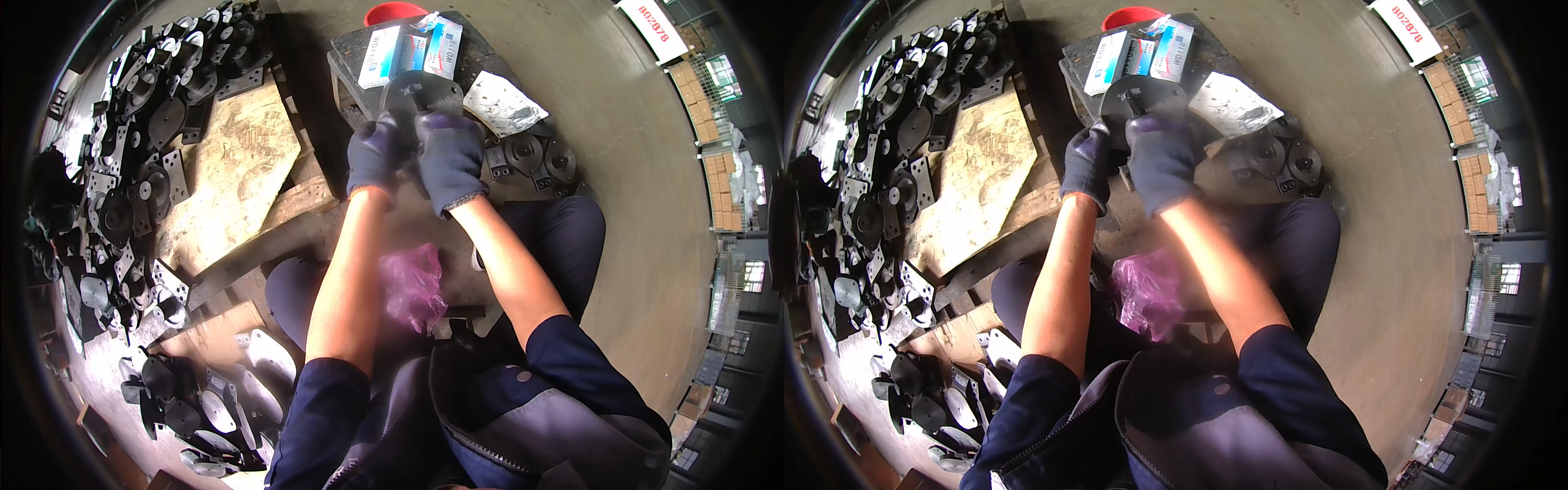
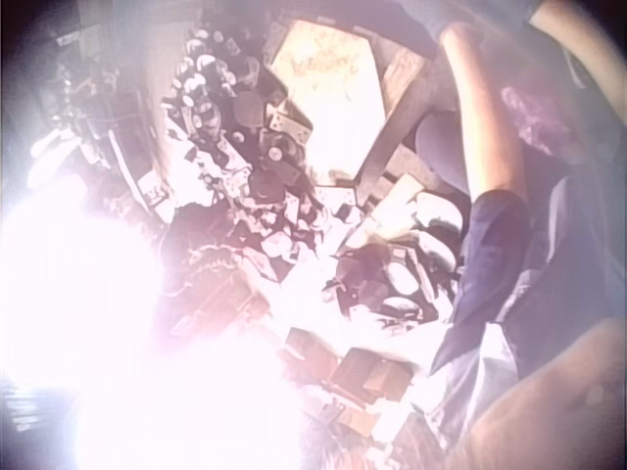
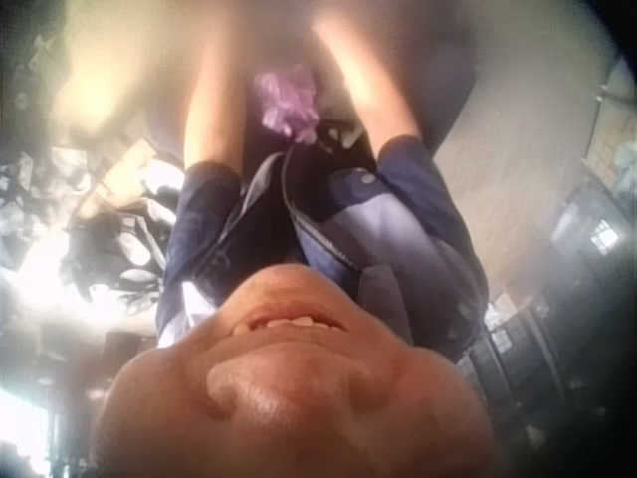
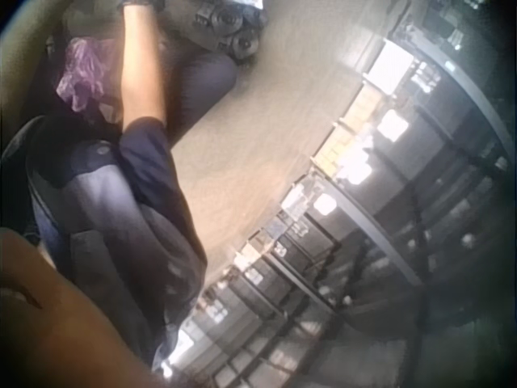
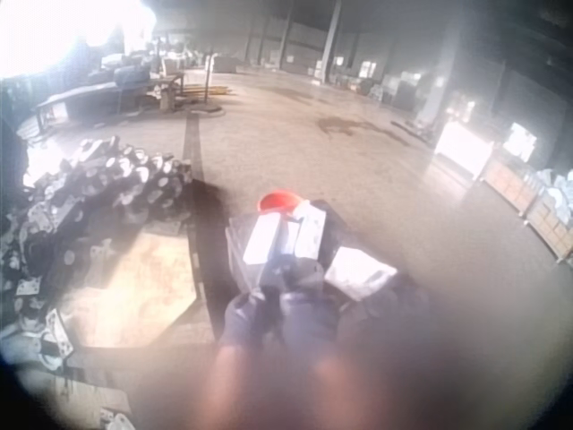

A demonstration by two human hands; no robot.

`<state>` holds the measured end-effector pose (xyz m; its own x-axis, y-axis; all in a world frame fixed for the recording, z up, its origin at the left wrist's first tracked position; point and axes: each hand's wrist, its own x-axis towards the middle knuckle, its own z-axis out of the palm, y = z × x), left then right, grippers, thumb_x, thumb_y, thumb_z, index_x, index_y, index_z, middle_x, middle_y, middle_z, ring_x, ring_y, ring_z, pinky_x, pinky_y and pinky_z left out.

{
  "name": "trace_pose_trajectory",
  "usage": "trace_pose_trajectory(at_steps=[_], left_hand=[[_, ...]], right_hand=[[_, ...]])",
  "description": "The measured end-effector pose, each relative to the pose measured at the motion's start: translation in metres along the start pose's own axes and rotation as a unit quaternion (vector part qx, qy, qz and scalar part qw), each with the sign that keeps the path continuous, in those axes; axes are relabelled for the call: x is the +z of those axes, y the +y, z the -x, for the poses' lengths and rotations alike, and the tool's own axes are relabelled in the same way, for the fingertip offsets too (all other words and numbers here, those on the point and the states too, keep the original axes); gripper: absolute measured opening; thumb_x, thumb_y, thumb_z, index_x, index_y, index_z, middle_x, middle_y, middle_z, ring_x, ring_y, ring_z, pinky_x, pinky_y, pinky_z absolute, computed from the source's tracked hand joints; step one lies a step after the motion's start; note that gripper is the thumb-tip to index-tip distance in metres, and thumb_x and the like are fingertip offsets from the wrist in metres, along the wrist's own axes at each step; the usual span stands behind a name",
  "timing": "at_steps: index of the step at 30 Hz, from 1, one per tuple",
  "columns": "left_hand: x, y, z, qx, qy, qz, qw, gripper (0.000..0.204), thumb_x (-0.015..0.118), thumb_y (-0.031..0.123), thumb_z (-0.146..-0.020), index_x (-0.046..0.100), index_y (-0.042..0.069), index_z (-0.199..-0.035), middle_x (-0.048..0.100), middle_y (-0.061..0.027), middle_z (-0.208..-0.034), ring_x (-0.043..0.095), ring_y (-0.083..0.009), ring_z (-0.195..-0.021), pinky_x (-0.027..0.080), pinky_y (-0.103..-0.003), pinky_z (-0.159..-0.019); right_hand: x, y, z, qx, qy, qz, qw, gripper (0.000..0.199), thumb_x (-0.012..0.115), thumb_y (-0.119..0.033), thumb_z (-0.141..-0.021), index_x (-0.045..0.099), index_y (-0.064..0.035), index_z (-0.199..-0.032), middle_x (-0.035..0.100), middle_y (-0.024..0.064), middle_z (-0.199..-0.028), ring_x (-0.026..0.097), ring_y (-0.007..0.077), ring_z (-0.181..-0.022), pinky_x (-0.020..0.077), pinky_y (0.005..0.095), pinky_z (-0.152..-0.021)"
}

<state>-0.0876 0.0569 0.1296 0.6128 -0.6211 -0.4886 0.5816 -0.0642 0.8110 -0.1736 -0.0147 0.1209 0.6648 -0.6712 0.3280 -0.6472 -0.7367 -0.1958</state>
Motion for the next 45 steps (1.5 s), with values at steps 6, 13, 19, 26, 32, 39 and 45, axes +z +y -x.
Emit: trace_pose_trajectory(at_steps=[6, 13, 19, 26, 32, 39, 45], left_hand=[[-0.002, 0.004, 0.002, 0.005, -0.012, -0.027, 1.0, 0.039, 0.053, 0.039, -0.088, 0.059, 0.001, -0.093, 0.062, -0.0081, -0.071, 0.059, -0.0163, -0.054, 0.042, -0.025, -0.046], [-0.001, -0.004, -0.003, 0.029, -0.008, -0.008, 1.0, 0.037, 0.051, 0.039, -0.088, 0.06, 0.002, -0.087, 0.06, -0.006, -0.069, 0.056, -0.014, -0.053, 0.042, -0.025, -0.046], [0.001, 0.001, 0.001, 0.015, 0.001, 0.003, 1.0, 0.038, 0.051, 0.04, -0.088, 0.06, 0.003, -0.087, 0.061, -0.0054, -0.07, 0.056, -0.0137, -0.053, 0.042, -0.025, -0.046], [-0.001, -0.006, -0.006, 0.044, 0.0, -0.004, 0.999, 0.037, 0.051, 0.039, -0.088, 0.06, 0.003, -0.089, 0.061, -0.0062, -0.071, 0.058, -0.0143, -0.054, 0.044, -0.024, -0.046], [-0.004, -0.011, -0.01, 0.034, -0.003, 0.001, 0.999, 0.037, 0.052, 0.038, -0.089, 0.06, 0.002, -0.091, 0.061, -0.0063, -0.07, 0.057, -0.0143, -0.05, 0.043, -0.025, -0.045], [-0.001, -0.004, -0.003, 0.033, -0.003, -0.002, 0.999, 0.037, 0.052, 0.039, -0.089, 0.06, 0.002, -0.089, 0.061, -0.0058, -0.07, 0.057, -0.0141, -0.051, 0.043, -0.025, -0.045], [-0.006, -0.011, -0.01, 0.03, -0.008, -0.012, 0.999, 0.037, 0.053, 0.038, -0.088, 0.06, 0.002, -0.091, 0.061, -0.0062, -0.072, 0.057, -0.0138, -0.055, 0.044, -0.025, -0.046]], right_hand=[[-0.025, -0.018, 0.009, -0.061, -0.022, 0.123, 0.99, 0.009, 0.059, -0.019, -0.072, 0.059, -0.0118, -0.078, 0.06, 0.0102, -0.077, 0.058, 0.0329, -0.072, 0.0441, 0.0431, -0.066], [-0.027, 0.007, 0.019, 0.117, 0.043, 0.092, 0.988, 0.007, 0.059, -0.021, -0.071, 0.058, -0.0134, -0.072, 0.061, 0.0123, -0.078, 0.059, 0.0279, -0.072, 0.045, 0.0424, -0.064], [-0.029, 0.011, 0.01, 0.061, 0.035, 0.058, 0.996, 0.01, 0.059, -0.02, -0.073, 0.062, -0.0118, -0.078, 0.061, 0.0109, -0.078, 0.06, 0.0264, -0.075, 0.0472, 0.0375, -0.064], [-0.027, 0.002, 0.008, 0.022, -0.065, 0.205, 0.976, 0.025, 0.057, -0.035, -0.076, 0.059, -0.0142, -0.09, 0.059, 0.0129, -0.078, 0.059, 0.028, -0.072, 0.0468, 0.043, -0.053], [-0.03, -0.002, 0.017, -0.004, 0.03, 0.103, 0.994, 0.019, 0.058, -0.029, -0.075, 0.058, -0.0132, -0.086, 0.059, 0.012, -0.077, 0.059, 0.0292, -0.072, 0.0463, 0.0441, -0.059], [-0.019, 0.007, -0.002, 0.052, 0.051, 0.009, 0.997, 0.008, 0.056, -0.017, -0.078, 0.06, -0.0123, -0.074, 0.06, 0.0109, -0.079, 0.06, 0.0282, -0.071, 0.0476, 0.0385, -0.061], [-0.035, -0.019, 0.01, 0.013, -0.016, 0.188, 0.982, 0.015, 0.062, -0.02, -0.075, 0.062, -0.0101, -0.086, 0.06, 0.0098, -0.072, 0.06, 0.027, -0.064, 0.0487, 0.0375, -0.06]])
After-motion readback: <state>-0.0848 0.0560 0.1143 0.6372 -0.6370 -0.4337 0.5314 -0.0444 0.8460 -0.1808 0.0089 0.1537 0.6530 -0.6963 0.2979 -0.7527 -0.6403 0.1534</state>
